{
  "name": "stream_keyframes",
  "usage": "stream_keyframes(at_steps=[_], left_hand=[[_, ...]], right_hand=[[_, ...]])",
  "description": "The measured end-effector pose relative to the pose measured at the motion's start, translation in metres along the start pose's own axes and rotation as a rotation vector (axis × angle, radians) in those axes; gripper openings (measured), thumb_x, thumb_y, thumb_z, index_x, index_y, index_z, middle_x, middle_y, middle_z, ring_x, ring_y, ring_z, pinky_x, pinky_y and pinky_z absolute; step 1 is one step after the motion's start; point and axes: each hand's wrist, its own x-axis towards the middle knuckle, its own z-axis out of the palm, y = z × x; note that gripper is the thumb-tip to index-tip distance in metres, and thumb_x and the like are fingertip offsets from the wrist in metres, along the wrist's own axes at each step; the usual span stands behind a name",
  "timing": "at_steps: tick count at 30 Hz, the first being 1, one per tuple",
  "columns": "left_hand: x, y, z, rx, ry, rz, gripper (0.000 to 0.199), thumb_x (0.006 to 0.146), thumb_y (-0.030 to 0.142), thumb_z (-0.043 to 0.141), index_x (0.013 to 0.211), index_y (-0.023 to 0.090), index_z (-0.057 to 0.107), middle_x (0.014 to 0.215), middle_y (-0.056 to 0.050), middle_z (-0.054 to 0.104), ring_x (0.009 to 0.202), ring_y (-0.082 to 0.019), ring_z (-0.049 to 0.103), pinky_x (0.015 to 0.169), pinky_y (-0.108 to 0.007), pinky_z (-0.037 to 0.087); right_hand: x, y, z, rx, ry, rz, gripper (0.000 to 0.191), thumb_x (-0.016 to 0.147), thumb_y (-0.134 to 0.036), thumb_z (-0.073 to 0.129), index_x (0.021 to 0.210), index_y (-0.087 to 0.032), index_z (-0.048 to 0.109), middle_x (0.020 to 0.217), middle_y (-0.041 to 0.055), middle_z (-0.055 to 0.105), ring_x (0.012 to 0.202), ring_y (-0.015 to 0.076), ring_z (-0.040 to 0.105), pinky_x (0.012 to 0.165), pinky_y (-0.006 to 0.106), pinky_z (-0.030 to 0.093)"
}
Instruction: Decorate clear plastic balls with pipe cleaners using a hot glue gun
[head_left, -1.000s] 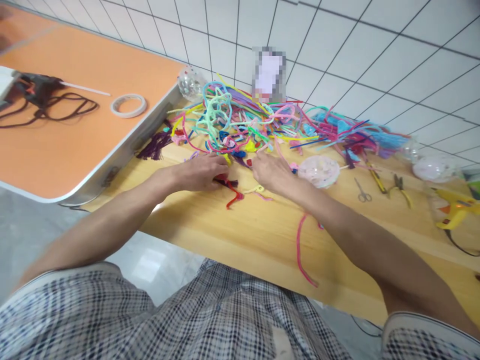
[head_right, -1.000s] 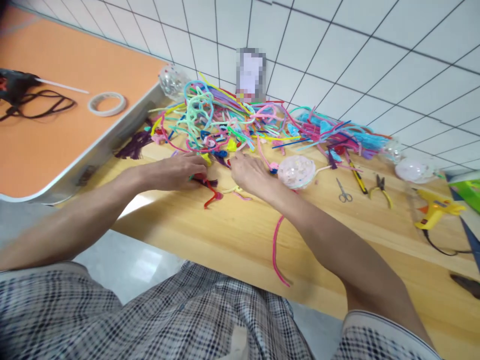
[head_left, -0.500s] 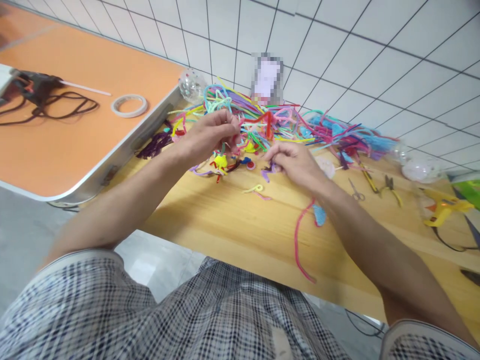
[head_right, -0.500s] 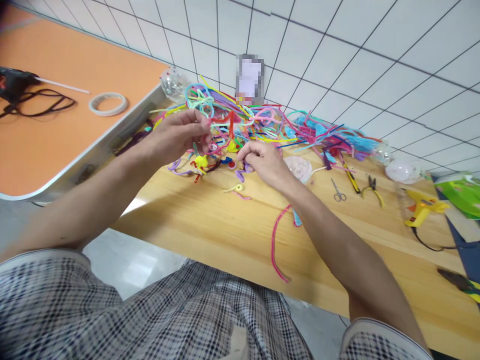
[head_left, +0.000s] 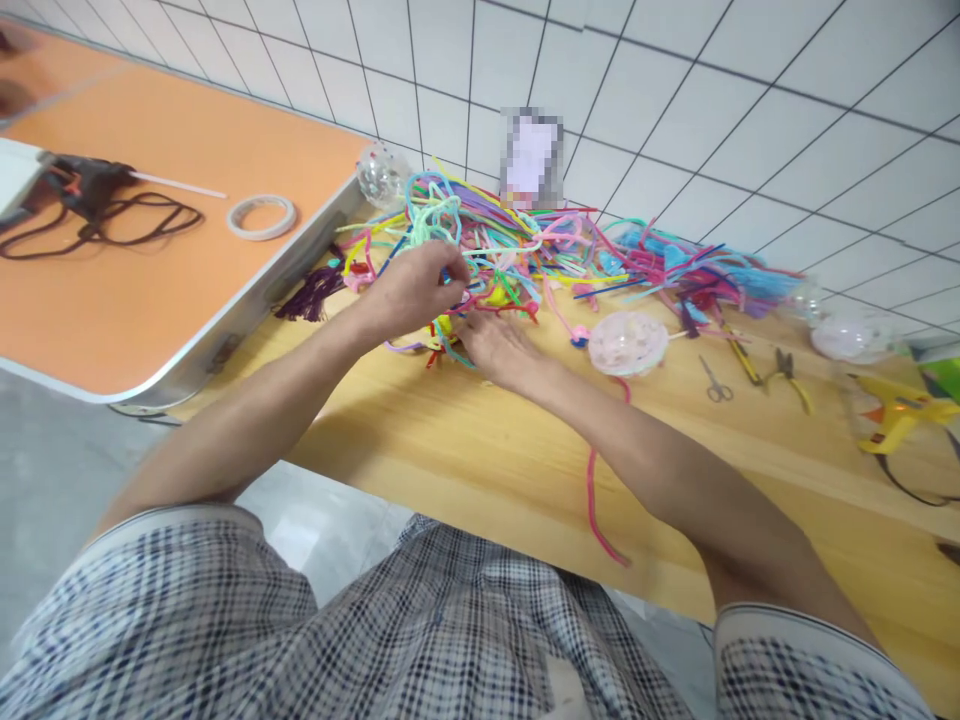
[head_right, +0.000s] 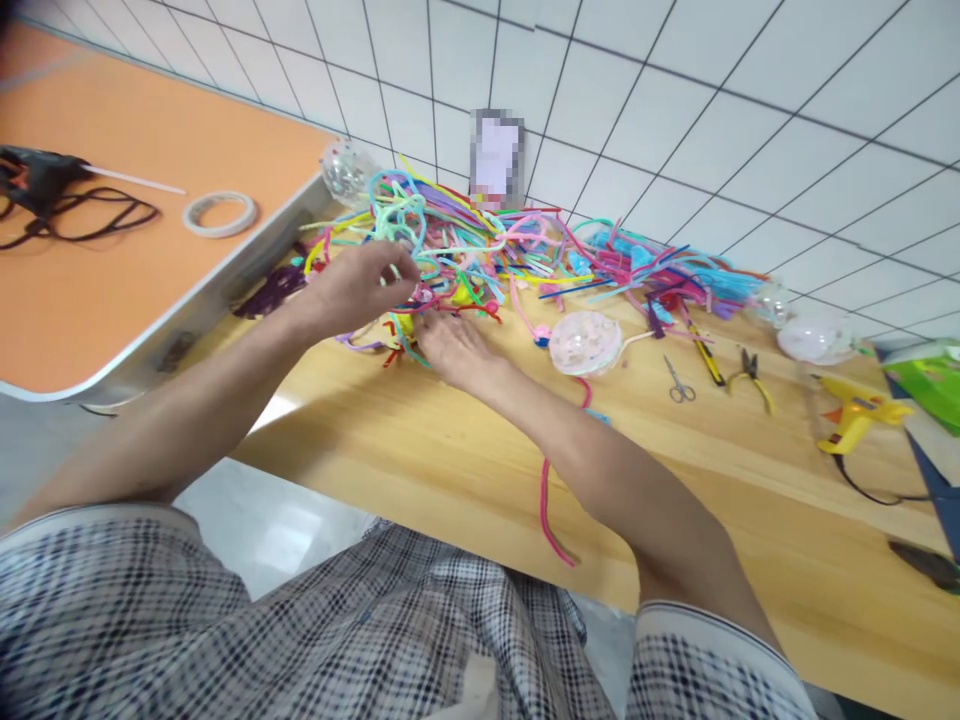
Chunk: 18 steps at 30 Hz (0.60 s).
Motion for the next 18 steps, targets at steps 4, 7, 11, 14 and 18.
stream_keyframes(at_steps=[4,7,11,14,18], left_hand=[[-0.032,-0.024,0.006,0.042,-0.321,0.052,0.019,0.093,0.017,0.069,0.111,0.02,0.077,0.119,-0.006,0.074,0.11,-0.025,0.076,0.1,-0.036,0.06],[-0.041,-0.042,0.01,0.031,-0.332,0.099,0.007,0.1,0.019,0.068,0.102,0.018,0.075,0.115,-0.007,0.072,0.112,-0.024,0.072,0.101,-0.034,0.057],[-0.033,-0.053,0.006,-0.014,-0.292,-0.003,0.012,0.102,0.023,0.071,0.095,0.014,0.074,0.1,-0.004,0.071,0.095,-0.017,0.066,0.089,-0.028,0.05],[-0.024,-0.054,0.001,-0.113,-0.31,-0.152,0.02,0.101,0.032,0.075,0.089,0.015,0.076,0.079,0.001,0.065,0.074,-0.013,0.058,0.073,-0.028,0.043],[-0.013,-0.051,-0.002,-0.122,-0.264,-0.177,0.019,0.097,0.037,0.077,0.092,0.019,0.08,0.07,0.0,0.068,0.072,-0.018,0.066,0.074,-0.03,0.049]], right_hand=[[0.006,0.001,-0.006,-0.06,-0.025,0.023,0.033,0.11,-0.01,0.049,0.129,-0.012,0.076,0.133,0.021,0.077,0.121,0.0315,0.072,0.096,0.038,0.053],[-0.003,0.009,-0.025,-0.039,-0.026,0.035,0.027,0.111,-0.014,0.05,0.119,-0.015,0.076,0.122,0.016,0.078,0.104,0.0268,0.071,0.085,0.036,0.049],[-0.032,0.028,-0.061,0.036,0.008,0.089,0.023,0.107,-0.015,0.053,0.093,-0.018,0.071,0.102,0.012,0.075,0.094,0.0254,0.067,0.082,0.036,0.045],[-0.061,0.043,-0.086,0.131,0.111,0.072,0.022,0.103,-0.014,0.054,0.087,-0.021,0.068,0.096,0.0096,0.074,0.093,0.0243,0.066,0.086,0.036,0.045],[-0.094,0.06,-0.11,0.241,0.316,0.112,0.013,0.097,-0.022,0.06,0.087,-0.022,0.069,0.096,0.008,0.077,0.094,0.0254,0.068,0.089,0.039,0.048]])
